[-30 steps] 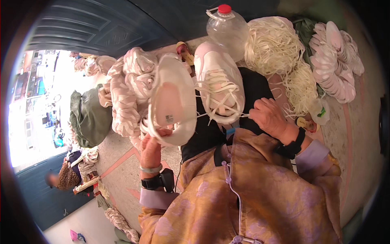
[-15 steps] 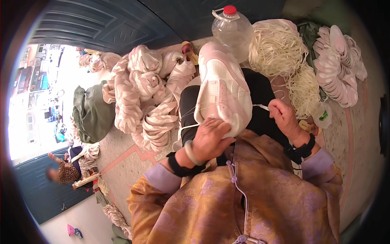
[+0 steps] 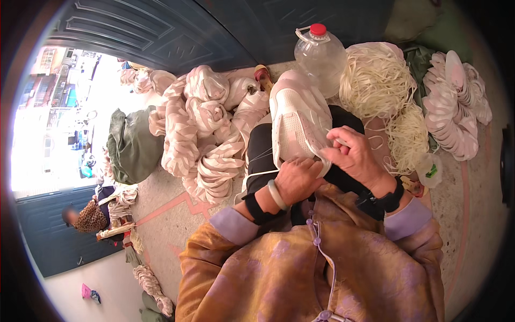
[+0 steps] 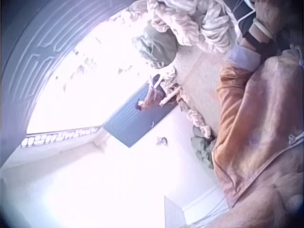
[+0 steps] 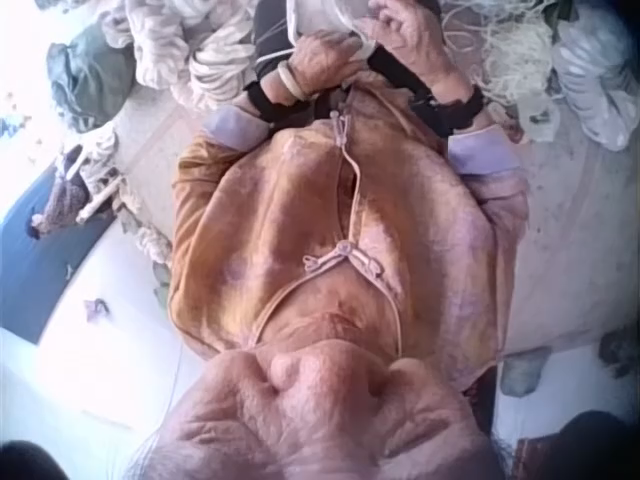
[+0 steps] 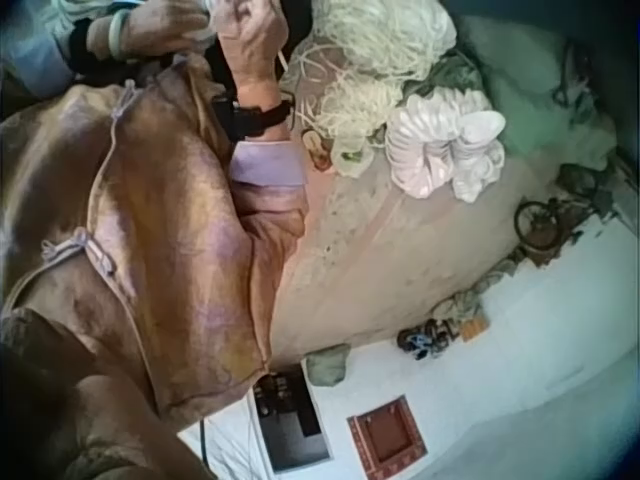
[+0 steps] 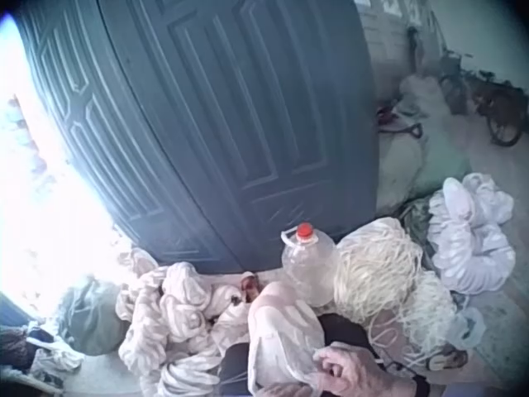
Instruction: The recorder is lacing a white shoe while sitting on the floor among piles of shoe components.
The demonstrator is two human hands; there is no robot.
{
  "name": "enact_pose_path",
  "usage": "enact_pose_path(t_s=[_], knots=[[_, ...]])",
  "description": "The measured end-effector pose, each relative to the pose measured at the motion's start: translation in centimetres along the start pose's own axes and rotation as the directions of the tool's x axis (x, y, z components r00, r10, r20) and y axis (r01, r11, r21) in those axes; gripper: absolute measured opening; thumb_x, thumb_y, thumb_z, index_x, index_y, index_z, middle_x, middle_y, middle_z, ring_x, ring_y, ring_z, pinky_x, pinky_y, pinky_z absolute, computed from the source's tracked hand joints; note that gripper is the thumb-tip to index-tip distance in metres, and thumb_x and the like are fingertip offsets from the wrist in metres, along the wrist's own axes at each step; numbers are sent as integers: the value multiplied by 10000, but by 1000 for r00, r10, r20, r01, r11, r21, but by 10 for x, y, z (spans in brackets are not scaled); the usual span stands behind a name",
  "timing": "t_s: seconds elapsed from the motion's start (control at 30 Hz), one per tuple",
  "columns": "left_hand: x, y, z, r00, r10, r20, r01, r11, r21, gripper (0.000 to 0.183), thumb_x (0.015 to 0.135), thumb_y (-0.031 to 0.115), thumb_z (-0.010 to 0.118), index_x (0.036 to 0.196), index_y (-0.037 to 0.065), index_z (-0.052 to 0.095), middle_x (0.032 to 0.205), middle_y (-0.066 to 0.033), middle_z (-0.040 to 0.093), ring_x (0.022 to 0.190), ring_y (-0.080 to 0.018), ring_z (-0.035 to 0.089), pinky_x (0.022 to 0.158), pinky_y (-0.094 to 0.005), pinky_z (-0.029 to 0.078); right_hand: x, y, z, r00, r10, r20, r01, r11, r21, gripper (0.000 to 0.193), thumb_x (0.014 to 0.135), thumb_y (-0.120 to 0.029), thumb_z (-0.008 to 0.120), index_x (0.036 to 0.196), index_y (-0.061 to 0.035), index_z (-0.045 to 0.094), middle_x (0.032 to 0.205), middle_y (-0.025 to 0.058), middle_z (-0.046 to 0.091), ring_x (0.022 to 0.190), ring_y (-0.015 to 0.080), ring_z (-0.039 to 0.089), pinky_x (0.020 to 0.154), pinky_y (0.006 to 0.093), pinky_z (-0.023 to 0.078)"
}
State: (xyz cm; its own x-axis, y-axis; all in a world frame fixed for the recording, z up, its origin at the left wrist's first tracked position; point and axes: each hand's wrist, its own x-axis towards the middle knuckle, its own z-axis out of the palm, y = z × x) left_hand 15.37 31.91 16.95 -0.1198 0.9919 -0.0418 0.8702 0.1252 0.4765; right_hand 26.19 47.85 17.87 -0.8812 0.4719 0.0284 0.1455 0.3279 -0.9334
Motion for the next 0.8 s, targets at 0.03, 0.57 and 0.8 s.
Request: enact_pose_path(t_s=[0.03,0.57,0.8], knots=[[-4,-1,-4,982,115,-147,-121,992,-37,273,715,212,701,874,36,566,803,-124,595,739,-327,603,656,-395,480,1,-2,5,1000,0,3,0,1000,3,320,728,-255,714,901,-20,584,736,85,531,603,179,533,553,291,444],[-56,-70,-57,874,-357,-331,208,889,-409,133,782,16,601,652,5,572,552,-52,531,503,-173,516,475,-273,381,-7,-10,32,903,-388,188,417,677,-606,437,660,-155,661,1030,32,525,862,134,484,676,272,570,593,366,486],[-31,-108,-164,758,-334,-561,118,915,-386,199,802,33,557,607,3,533,544,33,444,511,-39,376,453,-242,301,3,-54,59,546,-641,540,808,234,-541,177,705,-88,573,815,51,569,812,136,530,615,193,532,502,287,426]])
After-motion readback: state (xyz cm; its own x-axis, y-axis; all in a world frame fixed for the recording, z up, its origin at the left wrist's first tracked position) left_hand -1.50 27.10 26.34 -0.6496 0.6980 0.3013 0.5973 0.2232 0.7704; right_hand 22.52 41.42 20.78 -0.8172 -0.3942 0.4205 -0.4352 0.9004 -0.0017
